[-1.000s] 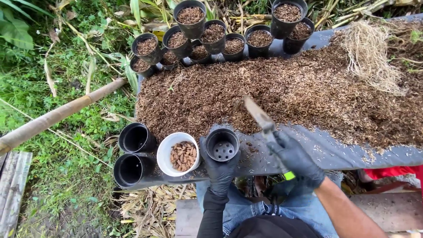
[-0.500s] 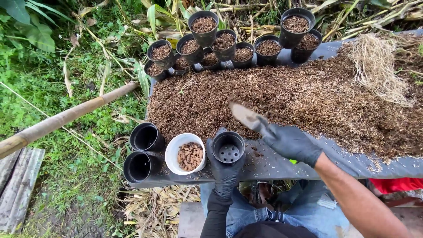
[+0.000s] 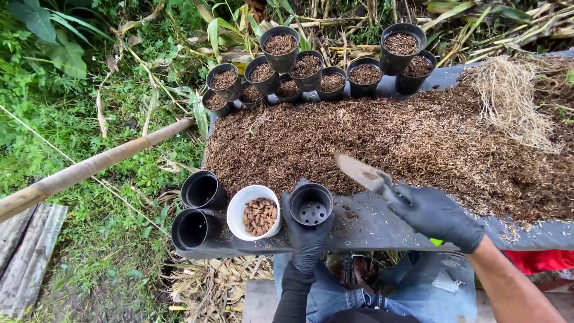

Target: The person fills black plastic plant pots with soil using a small green-handled trowel. They scoop soil from a large pile on a table, transfer it into the pots, and occasionally pat the soil down with their gloved hands. The filled pots are then placed in a row on the table.

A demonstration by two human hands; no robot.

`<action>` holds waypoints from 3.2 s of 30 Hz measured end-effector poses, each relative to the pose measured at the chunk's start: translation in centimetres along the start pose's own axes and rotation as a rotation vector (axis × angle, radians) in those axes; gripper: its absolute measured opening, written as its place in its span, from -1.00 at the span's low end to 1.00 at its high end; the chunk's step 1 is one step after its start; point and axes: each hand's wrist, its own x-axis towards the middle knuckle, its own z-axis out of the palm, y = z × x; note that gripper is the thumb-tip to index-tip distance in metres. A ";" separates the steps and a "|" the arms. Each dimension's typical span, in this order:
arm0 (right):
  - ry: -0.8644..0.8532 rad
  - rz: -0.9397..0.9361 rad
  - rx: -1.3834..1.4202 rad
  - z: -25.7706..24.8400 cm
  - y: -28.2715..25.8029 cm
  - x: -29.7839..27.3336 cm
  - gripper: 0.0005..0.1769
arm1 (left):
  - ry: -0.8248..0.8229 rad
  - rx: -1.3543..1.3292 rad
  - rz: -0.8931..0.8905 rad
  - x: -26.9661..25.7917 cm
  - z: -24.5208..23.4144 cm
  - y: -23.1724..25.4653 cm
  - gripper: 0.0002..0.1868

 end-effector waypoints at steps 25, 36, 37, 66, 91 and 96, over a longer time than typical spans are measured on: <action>-0.121 -0.094 0.209 4.3 2.3 -0.2 -0.65 | -0.002 0.022 -0.272 -0.5 -1.2 -0.4 0.54; -0.120 -0.106 0.252 3.0 0.0 -1.3 -0.65 | 0.034 0.018 -0.292 -0.2 -0.9 0.5 0.58; -0.110 -0.097 0.227 2.6 -0.2 -1.5 -0.62 | 0.031 0.067 -0.252 -0.1 -0.7 1.0 0.53; -0.216 0.199 0.390 1.5 4.2 -1.7 -0.71 | -0.035 0.006 -0.166 0.0 -0.3 1.5 0.44; 0.029 -0.157 -0.417 -1.0 -0.4 0.5 -0.34 | -0.028 0.116 -0.110 0.8 0.7 2.1 0.37; -0.082 -0.127 -0.403 -2.5 0.2 -0.5 -0.31 | -0.006 0.136 -0.098 0.9 0.7 2.3 0.36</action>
